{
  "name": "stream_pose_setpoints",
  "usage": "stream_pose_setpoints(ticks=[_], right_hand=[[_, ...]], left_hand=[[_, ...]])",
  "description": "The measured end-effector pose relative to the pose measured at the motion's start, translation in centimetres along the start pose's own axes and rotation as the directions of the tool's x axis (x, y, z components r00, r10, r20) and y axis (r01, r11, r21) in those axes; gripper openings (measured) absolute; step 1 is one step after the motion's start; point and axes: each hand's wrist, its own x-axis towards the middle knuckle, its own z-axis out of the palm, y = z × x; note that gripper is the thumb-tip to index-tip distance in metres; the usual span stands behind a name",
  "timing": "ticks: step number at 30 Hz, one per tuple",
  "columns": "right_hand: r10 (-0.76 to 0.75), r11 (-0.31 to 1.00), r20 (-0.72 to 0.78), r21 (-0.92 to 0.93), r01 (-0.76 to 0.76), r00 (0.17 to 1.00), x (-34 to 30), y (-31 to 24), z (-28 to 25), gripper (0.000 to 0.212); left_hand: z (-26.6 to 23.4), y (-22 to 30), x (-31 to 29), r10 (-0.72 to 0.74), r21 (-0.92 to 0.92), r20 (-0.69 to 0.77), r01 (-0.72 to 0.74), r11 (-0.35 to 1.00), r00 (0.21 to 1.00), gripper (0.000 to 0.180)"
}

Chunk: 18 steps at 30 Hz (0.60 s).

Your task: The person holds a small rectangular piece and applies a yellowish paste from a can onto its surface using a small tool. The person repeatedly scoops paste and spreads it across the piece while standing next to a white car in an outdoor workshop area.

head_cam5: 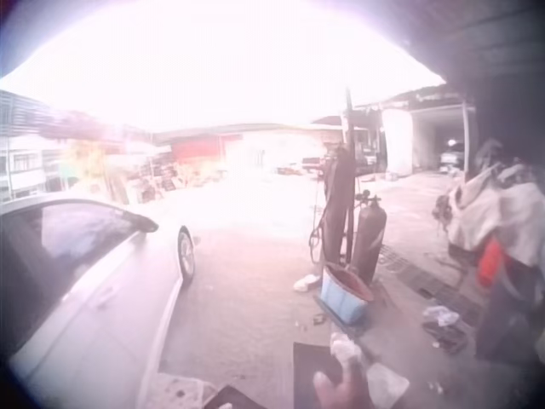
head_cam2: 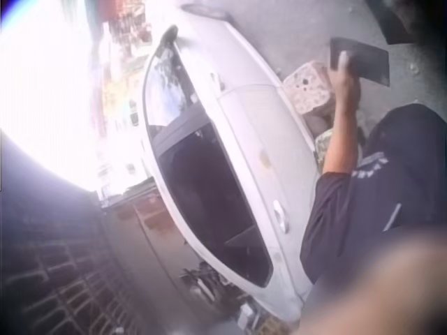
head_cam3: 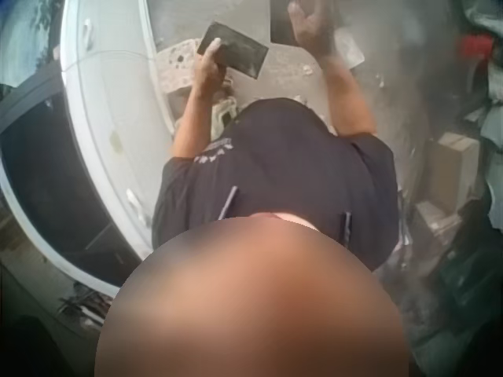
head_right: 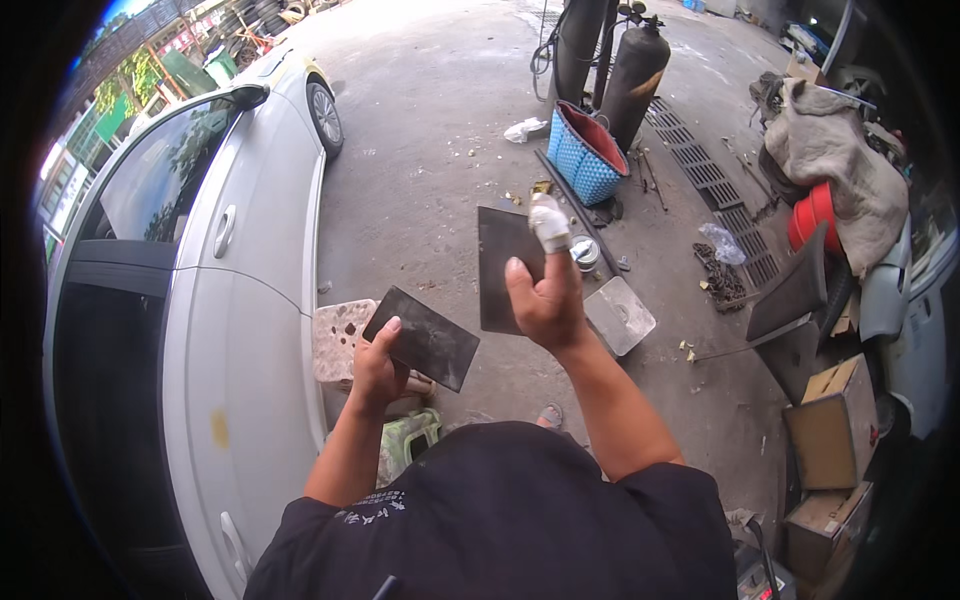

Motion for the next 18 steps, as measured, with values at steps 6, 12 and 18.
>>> stream_pose_setpoints(ticks=[6, 12, 18], right_hand=[[-0.106, 0.987, 0.092, -0.114, 0.116, 0.99, -1.0, -1.1, 0.8, 0.063], [-0.269, 0.962, 0.189, 0.006, 0.273, 0.944, -3.9, -3.4, 3.9, 0.051], [-0.183, 0.966, 0.521, -0.063, 0.252, 0.834, -6.3, -1.5, 0.3, 0.059]], left_hand=[[-0.9, 1.6, 0.2, -0.202, -0.115, -0.008, 0.2, 0.973, 0.979, 0.029], [-0.6, 1.7, 1.1, -0.179, -0.038, 0.026, 0.18, 0.983, 0.983, 0.029], [-1.8, 3.9, 1.4, -0.103, -0.013, -0.046, 0.102, 0.995, 0.994, 0.032]])
